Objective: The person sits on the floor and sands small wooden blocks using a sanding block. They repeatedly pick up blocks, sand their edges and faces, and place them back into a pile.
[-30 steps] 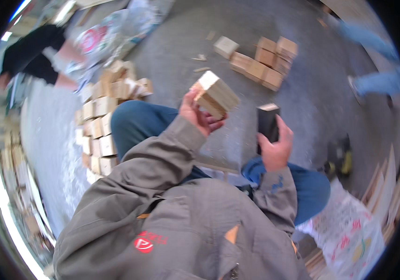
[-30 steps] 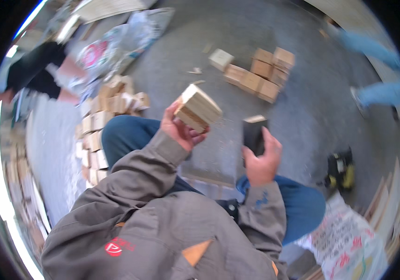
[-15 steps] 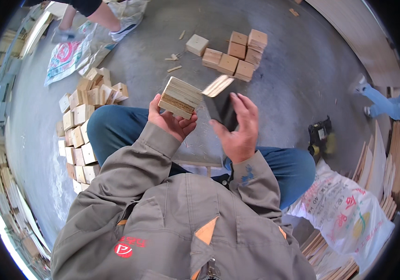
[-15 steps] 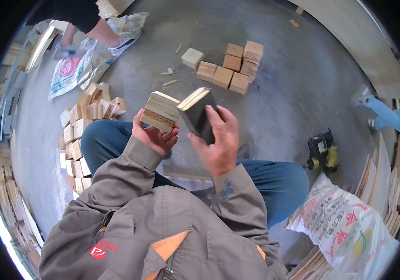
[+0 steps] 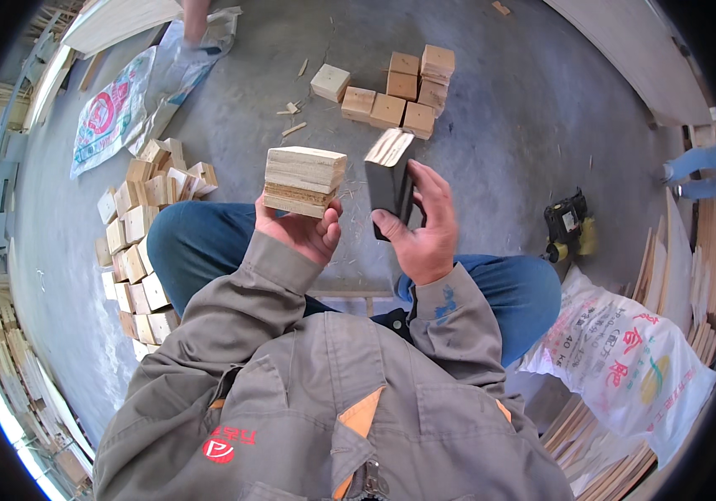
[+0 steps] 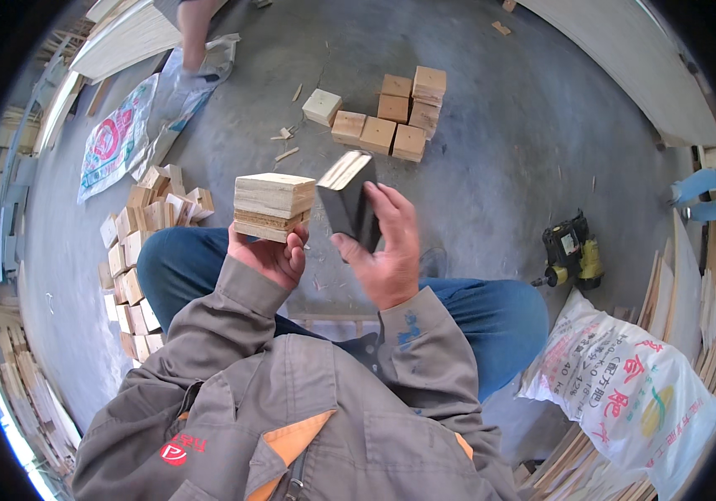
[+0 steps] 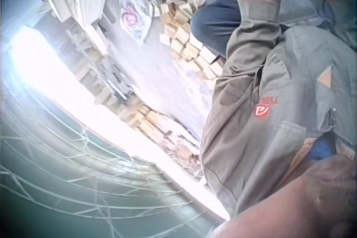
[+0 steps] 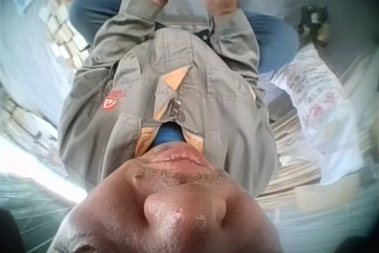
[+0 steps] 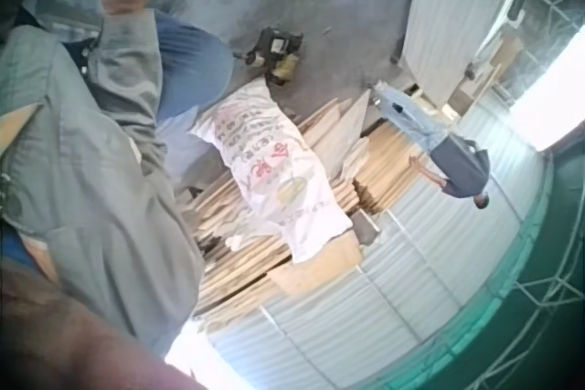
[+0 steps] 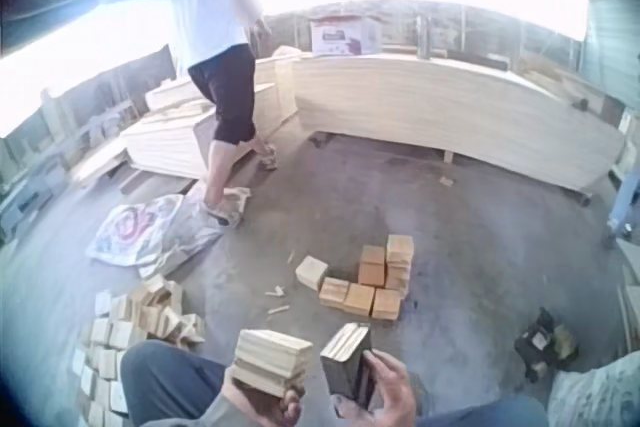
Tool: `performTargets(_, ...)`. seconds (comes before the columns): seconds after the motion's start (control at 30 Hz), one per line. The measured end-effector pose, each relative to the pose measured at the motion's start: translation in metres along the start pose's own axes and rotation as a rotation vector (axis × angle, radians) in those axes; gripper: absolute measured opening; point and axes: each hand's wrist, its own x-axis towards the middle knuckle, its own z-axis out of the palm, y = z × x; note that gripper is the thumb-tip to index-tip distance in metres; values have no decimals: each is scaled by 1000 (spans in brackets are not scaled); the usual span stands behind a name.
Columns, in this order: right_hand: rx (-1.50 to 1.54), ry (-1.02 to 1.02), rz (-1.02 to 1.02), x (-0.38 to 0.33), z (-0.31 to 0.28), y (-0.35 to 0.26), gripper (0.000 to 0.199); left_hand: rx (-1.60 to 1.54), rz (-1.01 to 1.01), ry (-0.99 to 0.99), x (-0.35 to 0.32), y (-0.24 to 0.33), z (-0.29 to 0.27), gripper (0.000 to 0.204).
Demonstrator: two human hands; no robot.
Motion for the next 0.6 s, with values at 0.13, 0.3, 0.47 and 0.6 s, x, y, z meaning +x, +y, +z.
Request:
performTargets(0.13,-68,-107,-98,4,3,-7,80,-71,-67,-100,-2,-12,4,75)
performTargets(0.3,-383,-98,82,-7,-5,31,83,-81,-115,-134,0,-13,-7,75)
performTargets(0.47,-147,-6,-50,5,-11,2,82,-120,-122,-151,1,-17,1,75)
performTargets(0.6,-47,-77,-97,3,7,-4,79,-127,-144,-173,-1,-19,-1,76)
